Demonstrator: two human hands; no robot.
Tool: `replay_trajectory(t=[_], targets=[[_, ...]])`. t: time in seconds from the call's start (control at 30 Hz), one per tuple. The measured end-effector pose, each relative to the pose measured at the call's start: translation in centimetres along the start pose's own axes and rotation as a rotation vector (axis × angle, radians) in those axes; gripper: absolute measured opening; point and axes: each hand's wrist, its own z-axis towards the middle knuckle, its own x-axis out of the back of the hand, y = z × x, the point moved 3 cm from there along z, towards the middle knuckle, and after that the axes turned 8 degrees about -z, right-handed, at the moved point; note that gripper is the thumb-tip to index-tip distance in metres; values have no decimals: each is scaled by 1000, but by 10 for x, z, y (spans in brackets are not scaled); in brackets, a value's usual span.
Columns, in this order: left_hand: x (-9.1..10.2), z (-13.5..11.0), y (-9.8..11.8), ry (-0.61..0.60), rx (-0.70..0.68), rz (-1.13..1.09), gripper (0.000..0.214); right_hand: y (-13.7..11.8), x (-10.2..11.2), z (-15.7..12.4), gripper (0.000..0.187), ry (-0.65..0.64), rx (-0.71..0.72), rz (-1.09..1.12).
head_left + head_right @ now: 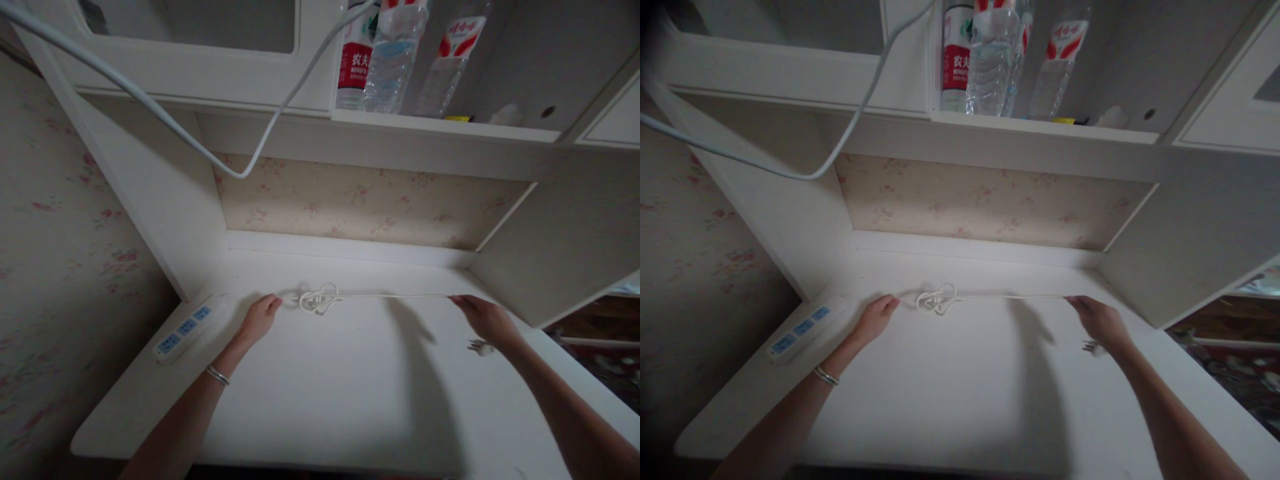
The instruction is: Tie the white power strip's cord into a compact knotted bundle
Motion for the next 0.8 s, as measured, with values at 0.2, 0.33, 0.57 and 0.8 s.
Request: replay_trajectory(t=[0.2, 0.33, 0.57, 0.8], targets=[[-9, 10, -12, -9, 12, 18, 31, 71, -6, -29, 42, -105, -317, 41], [-21, 15, -6, 32, 30, -12, 36, 46, -2, -52, 45, -151, -423, 549], [-49, 20, 11, 47, 32, -118, 32, -14, 16, -69, 35, -266, -383, 850], [-92, 30, 52, -66, -38, -178, 35, -88, 19, -86, 37, -261, 194, -95]])
